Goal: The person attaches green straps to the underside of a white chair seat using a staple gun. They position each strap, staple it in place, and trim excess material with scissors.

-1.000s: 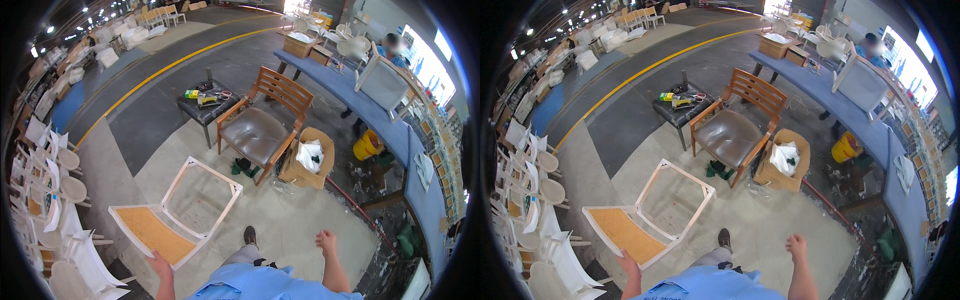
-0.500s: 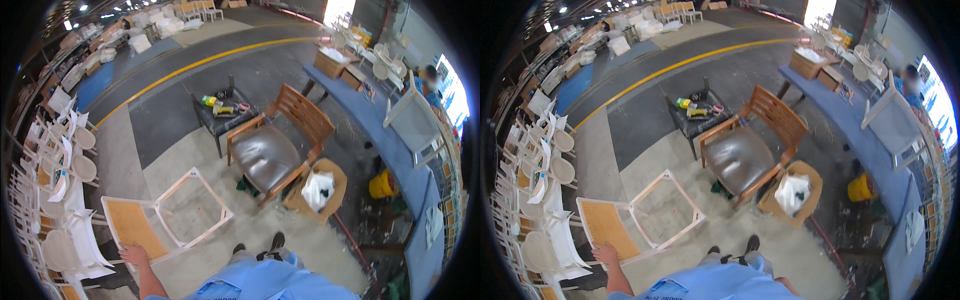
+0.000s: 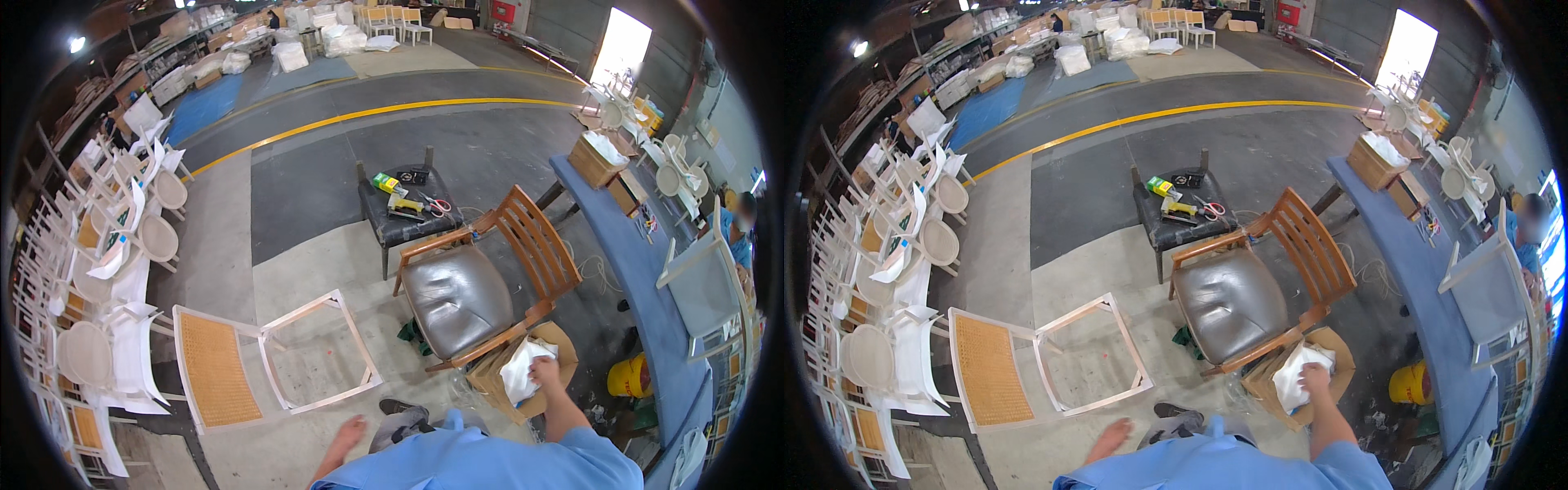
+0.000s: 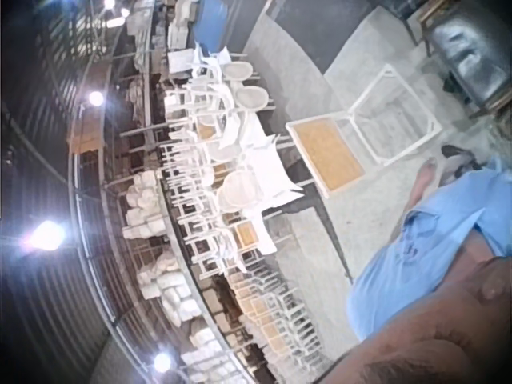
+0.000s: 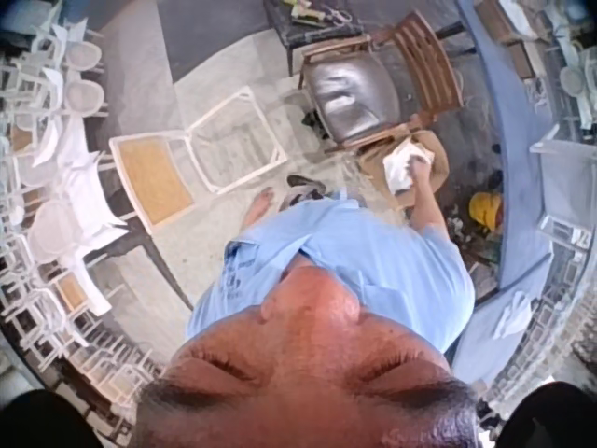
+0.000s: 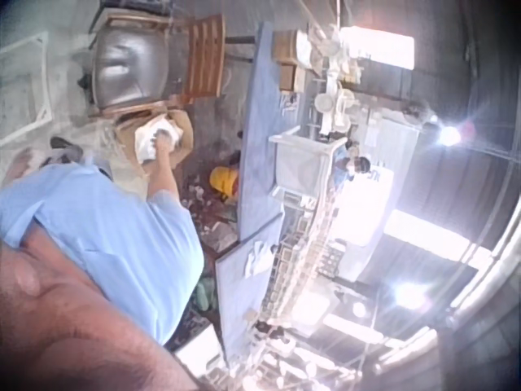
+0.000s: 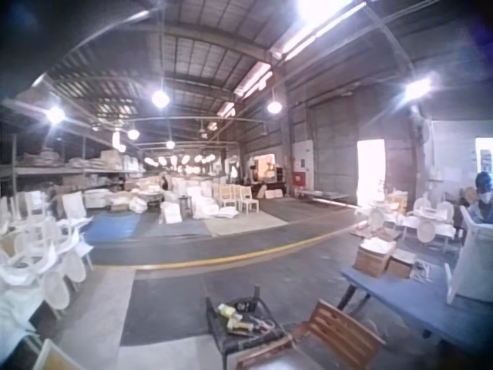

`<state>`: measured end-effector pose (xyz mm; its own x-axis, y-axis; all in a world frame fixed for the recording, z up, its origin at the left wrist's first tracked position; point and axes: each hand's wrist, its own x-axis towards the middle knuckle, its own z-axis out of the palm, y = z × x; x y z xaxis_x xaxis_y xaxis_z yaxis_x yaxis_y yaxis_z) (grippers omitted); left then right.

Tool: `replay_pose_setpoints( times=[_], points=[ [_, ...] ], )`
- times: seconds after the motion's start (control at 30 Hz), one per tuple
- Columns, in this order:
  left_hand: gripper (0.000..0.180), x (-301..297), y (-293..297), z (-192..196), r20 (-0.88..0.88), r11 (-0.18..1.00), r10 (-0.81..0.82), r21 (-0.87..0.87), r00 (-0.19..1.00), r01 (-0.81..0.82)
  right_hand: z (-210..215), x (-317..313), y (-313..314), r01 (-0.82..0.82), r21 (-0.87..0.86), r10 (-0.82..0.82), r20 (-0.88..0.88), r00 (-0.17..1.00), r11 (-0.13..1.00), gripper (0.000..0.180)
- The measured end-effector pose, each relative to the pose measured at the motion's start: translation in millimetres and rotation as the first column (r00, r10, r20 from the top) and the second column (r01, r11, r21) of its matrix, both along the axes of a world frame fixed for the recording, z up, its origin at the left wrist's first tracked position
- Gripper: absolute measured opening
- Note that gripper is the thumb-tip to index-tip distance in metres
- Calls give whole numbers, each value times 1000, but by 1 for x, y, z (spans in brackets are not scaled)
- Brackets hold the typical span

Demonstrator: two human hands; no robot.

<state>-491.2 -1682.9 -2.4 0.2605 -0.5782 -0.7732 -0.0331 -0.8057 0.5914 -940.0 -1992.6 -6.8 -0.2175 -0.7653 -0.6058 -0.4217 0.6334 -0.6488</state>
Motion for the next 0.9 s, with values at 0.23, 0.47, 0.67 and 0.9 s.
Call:
replay_pose_setpoints(
  times=[0.23, 0.47, 0.67, 0.9],
  points=[
    [53, 124, 79, 9, 60, 559, 829, -89, 555, -825, -82, 150, 49, -584, 117, 596, -173, 784, 803, 34],
    [55, 81, 133, -24, 25, 261, 964, 104, 265, -960, -45, 268, -77, -680, 362, 719, 35, 694, 638, 33],
    [60, 5, 45, -69, -153, 185, 977, 273, 147, -944, -69, 395, -181, -816, 493, 951, -89, 297, 301, 30],
    [76, -1, -132, -89, 36, 318, 932, 401, 362, -859, -135, 567, -280, -866, 331, 881, -166, -444, -374, 38]
  ],
)
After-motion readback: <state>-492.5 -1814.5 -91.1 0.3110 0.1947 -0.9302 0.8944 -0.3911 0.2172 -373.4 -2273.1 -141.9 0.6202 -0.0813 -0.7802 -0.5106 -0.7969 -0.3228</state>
